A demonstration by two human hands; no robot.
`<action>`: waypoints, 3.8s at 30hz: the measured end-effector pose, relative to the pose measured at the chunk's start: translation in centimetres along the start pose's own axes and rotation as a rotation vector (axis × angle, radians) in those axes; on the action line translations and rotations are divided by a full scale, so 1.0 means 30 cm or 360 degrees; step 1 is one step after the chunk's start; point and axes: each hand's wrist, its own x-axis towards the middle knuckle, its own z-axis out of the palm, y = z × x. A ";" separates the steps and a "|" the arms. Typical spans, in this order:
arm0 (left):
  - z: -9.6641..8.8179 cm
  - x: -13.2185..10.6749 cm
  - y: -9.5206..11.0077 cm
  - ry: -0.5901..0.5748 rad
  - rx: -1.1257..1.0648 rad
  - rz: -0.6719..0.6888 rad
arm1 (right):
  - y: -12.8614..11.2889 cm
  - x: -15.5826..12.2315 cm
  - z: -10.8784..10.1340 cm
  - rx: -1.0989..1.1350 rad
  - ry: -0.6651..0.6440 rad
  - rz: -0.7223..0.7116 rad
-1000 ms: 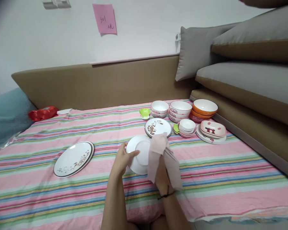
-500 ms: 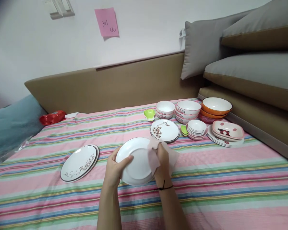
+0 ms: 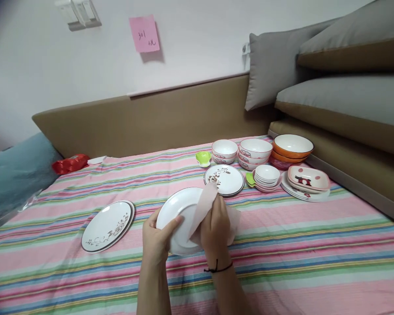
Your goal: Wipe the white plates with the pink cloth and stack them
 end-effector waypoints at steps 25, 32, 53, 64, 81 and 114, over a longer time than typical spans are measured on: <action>-0.042 -0.841 0.130 -0.0131 -0.0235 -0.0143 | -0.384 -0.291 -0.671 0.1225 -0.0041 0.0948; -0.089 -1.015 0.228 -0.0396 -0.0148 0.0004 | -0.579 -0.399 -0.824 -0.0088 -0.0431 -0.0766; -0.122 -1.058 0.315 -0.0439 -0.0312 0.0033 | -0.656 -0.359 -0.863 -0.0072 -0.0536 -0.0611; -0.057 -0.713 0.294 -0.0326 -0.0144 0.0005 | -0.545 -0.236 -0.591 -0.0287 -0.0115 -0.0844; 0.067 0.113 0.108 -0.0682 0.0020 0.0163 | -0.120 0.219 0.036 -0.0187 0.0177 -0.0835; 0.085 0.105 -0.130 0.0193 -0.0742 -0.0494 | 0.104 0.138 0.076 0.0804 -0.0114 0.0648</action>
